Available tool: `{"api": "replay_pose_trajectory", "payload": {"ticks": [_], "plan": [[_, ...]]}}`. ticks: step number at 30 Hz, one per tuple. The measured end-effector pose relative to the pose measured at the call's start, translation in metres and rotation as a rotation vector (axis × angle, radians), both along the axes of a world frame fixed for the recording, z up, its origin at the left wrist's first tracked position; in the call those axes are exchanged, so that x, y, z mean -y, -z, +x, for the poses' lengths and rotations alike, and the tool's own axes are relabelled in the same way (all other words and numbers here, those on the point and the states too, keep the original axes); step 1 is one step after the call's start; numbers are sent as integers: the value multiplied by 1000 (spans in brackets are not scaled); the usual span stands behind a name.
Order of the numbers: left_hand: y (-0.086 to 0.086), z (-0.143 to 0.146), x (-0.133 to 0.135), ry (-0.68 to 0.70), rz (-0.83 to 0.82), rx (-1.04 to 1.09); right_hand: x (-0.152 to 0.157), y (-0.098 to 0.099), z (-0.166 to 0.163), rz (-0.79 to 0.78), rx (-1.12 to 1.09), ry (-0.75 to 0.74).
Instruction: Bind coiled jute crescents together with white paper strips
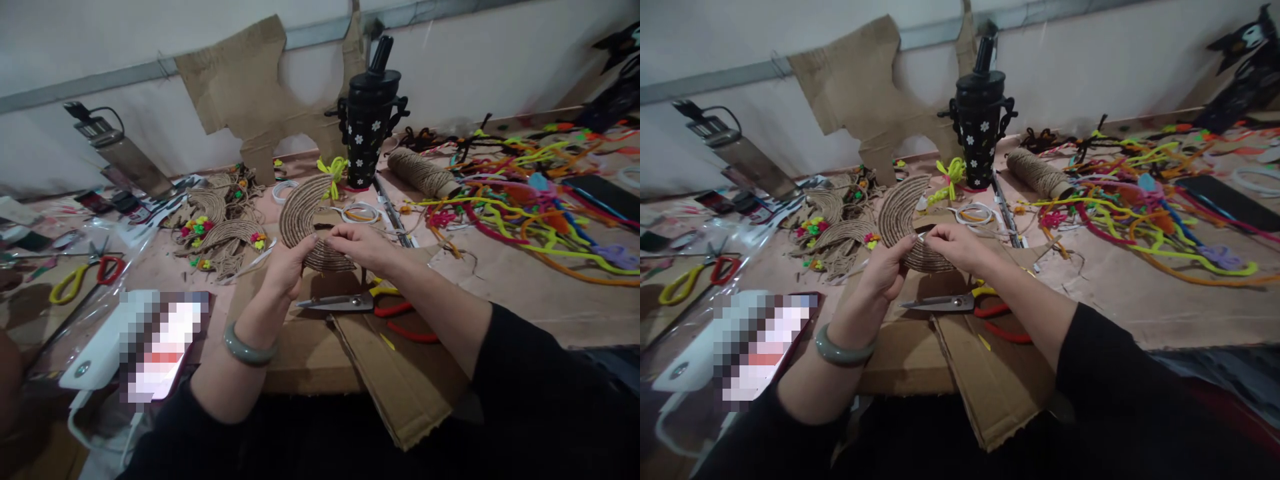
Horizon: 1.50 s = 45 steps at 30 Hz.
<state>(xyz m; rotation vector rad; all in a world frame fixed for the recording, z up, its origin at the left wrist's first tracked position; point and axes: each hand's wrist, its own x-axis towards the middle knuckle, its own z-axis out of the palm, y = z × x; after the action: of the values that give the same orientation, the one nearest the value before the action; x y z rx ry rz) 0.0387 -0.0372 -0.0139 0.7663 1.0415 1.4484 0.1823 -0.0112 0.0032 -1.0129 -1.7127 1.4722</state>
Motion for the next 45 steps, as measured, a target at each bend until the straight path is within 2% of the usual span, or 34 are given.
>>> {"api": "replay_pose_trajectory", "payload": {"ticks": [7, 13, 22, 28, 37, 45], "plan": [[1, -1, 1, 13, -13, -2, 0, -1, 0, 46, 37, -6], [1, 1, 2, 25, 42, 13, 0, -2, -1, 89, 76, -1], [0, -2, -1, 22, -24, 59, -2, 3, 1, 76, 32, -8], [2, -2, -1, 25, 15, 56, -1, 2, 1, 79, 117, -39], [1, -2, 0, 50, -19, 47, -1, 2, 1, 163, 193, -47], [2, -3, -2, 26, 5, 67, -1, 1, 2, 99, 139, -53]]}}
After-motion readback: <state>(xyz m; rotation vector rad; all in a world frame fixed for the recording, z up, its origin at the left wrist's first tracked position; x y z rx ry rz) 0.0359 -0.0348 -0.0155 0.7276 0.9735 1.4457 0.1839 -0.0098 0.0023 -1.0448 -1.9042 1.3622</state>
